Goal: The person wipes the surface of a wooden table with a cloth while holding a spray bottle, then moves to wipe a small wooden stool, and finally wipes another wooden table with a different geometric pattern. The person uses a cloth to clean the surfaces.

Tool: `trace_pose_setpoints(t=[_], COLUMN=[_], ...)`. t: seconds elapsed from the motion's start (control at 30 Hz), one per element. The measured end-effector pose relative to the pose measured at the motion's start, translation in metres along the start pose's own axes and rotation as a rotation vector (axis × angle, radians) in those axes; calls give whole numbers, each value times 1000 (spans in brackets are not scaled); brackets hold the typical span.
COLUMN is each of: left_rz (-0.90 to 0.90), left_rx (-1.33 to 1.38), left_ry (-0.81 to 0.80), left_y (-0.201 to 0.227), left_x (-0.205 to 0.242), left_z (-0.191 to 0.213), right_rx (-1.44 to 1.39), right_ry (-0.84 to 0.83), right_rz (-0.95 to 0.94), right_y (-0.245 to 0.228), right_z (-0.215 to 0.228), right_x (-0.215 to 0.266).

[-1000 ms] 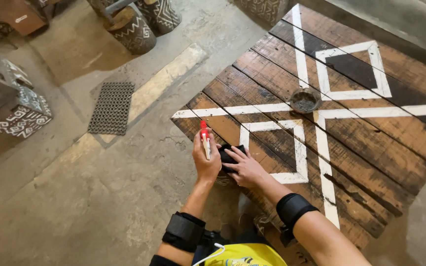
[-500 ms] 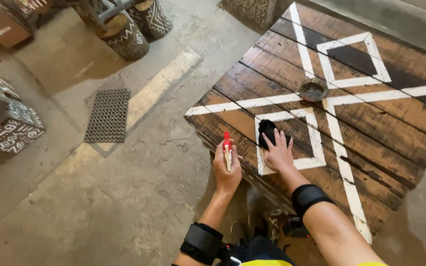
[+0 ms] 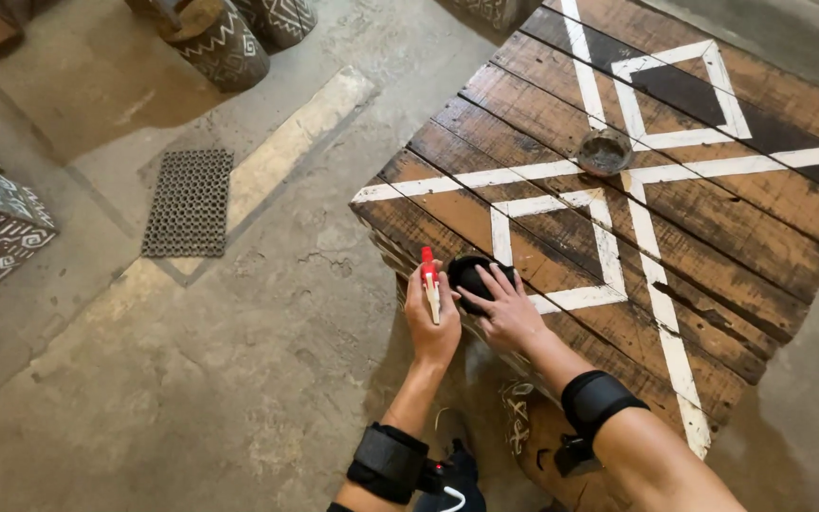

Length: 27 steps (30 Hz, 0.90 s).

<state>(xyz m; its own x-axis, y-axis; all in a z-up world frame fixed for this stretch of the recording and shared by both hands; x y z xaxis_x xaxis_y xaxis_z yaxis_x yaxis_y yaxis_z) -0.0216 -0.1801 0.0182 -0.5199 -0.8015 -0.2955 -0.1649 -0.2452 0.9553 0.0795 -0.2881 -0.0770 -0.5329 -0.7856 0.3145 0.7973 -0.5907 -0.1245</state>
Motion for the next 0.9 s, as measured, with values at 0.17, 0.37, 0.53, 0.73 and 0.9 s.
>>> trace_pose_setpoints(t=[0.17, 0.37, 0.53, 0.73, 0.9], left_rz=[5, -20, -20, -121, -90], left_rx=[18, -21, -41, -43, -96], left_ry=[17, 59, 137, 232, 209], left_y=[0, 15, 22, 40, 36], left_x=[5, 15, 25, 45, 56], left_z=[-12, -31, -59, -98, -132], right_rx=[-58, -123, -125, -160, -117], right_ry=[90, 183, 155, 176, 108], right_rz=[5, -11, -34, -26, 26], right_y=[23, 57, 93, 140, 156], right_z=[-13, -23, -17, -20, -16], right_x=[-16, -51, -60, -27, -12])
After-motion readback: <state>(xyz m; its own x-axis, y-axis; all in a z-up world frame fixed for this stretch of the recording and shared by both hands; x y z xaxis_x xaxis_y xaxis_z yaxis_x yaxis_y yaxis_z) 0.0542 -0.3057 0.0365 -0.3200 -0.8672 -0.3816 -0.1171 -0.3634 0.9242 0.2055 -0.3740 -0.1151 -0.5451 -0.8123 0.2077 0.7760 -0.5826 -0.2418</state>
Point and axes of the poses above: each hand's wrist, its own x-axis away from the middle knuckle, its own z-axis out of the back of the hand, y = z × x, the point moved 9 cm from there along -x, towards the middle knuckle, and after that the axes turned 6 degrees about -z, right-handed, at the moved point
